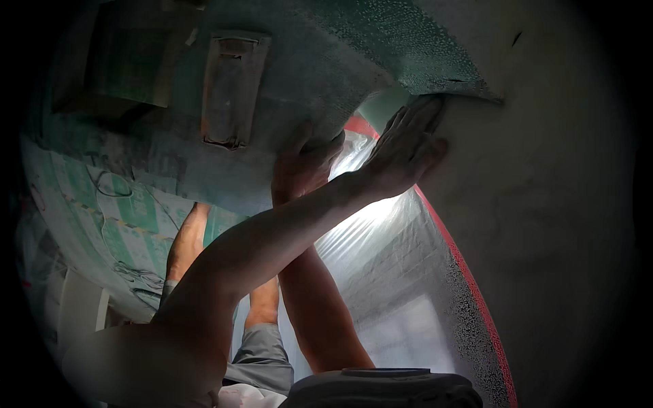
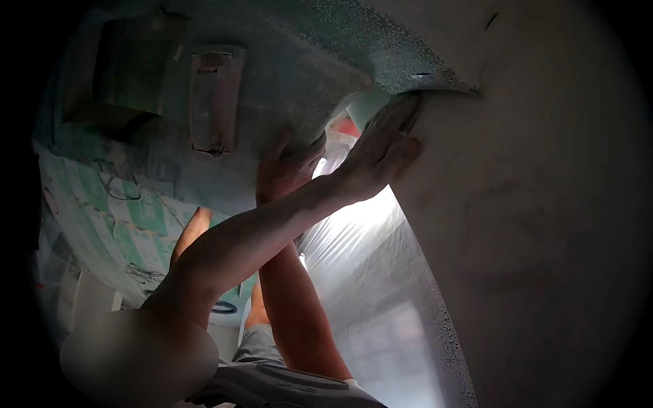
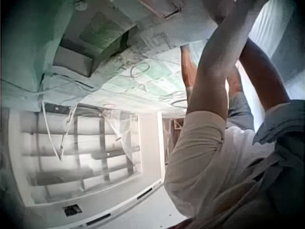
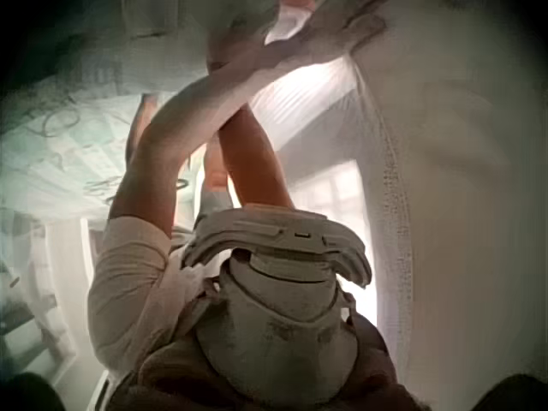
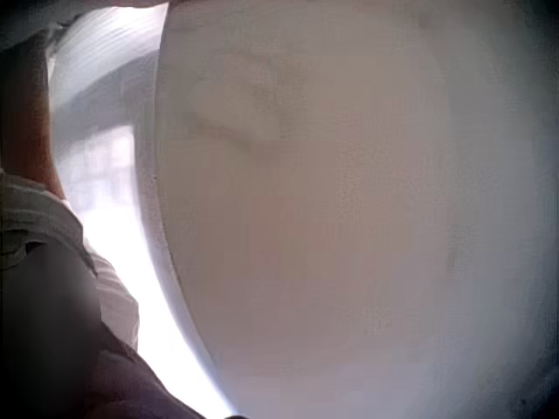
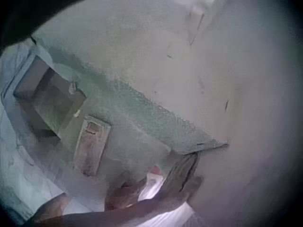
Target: The person applies a strip of wallpaper to a ceiling corner using a smoothing tool. They then retrieve a new sheet of wallpaper, fold it, and apply it to the ceiling surface, smoothing it out with their hands.
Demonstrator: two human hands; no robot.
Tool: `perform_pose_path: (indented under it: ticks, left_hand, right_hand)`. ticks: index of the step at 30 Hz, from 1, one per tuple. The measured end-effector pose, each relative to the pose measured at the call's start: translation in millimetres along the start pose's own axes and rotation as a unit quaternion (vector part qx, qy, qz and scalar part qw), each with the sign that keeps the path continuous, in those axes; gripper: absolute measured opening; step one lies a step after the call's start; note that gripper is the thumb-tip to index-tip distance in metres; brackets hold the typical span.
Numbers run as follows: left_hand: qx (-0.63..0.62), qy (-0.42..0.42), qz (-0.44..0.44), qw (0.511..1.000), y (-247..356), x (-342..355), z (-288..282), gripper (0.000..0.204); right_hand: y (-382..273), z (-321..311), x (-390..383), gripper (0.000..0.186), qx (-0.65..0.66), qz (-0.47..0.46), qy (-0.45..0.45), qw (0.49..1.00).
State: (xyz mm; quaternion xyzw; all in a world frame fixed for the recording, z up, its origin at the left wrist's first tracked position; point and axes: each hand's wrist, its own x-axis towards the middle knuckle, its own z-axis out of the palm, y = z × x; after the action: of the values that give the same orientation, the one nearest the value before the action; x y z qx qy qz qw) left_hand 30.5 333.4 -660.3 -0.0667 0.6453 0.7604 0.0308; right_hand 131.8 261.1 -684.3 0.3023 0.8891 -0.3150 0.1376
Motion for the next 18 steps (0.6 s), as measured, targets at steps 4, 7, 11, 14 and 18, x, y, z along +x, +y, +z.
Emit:
perform_pose_path:
  ticks: [4, 7, 11, 14, 18]
  left_hand:
    - [0.044, -0.068, -0.054, 0.995, -8.1, -34.9, -10.7, 0.085]
    - [-0.008, -0.026, -0.061, 0.998, -12.8, 6.4, -9.6, 0.077]
    - [0.006, -0.018, -0.096, 0.995, -25.4, -4.7, -9.3, 0.079]
    - [0.011, -0.064, -0.125, 0.99, -19.7, -39.0, -14.1, 0.086]
    - [-0.031, -0.025, -0.171, 0.984, -41.9, -0.8, -15.7, 0.083]
  right_hand:
    - [3.4, 5.0, 4.7, 0.069, -0.024, -0.016, 0.047, 0.998]
    - [3.9, 11.7, 0.9, 0.069, -0.029, -0.026, 0.049, 0.998]
    - [6.1, 10.4, -1.1, 0.069, -0.038, -0.028, 0.045, 0.998]
    - [9.8, 14.1, 0.7, 0.069, -0.039, -0.028, 0.054, 0.997]
    - [5.5, 15.0, -4.6, 0.069, -0.039, -0.025, 0.05, 0.998]
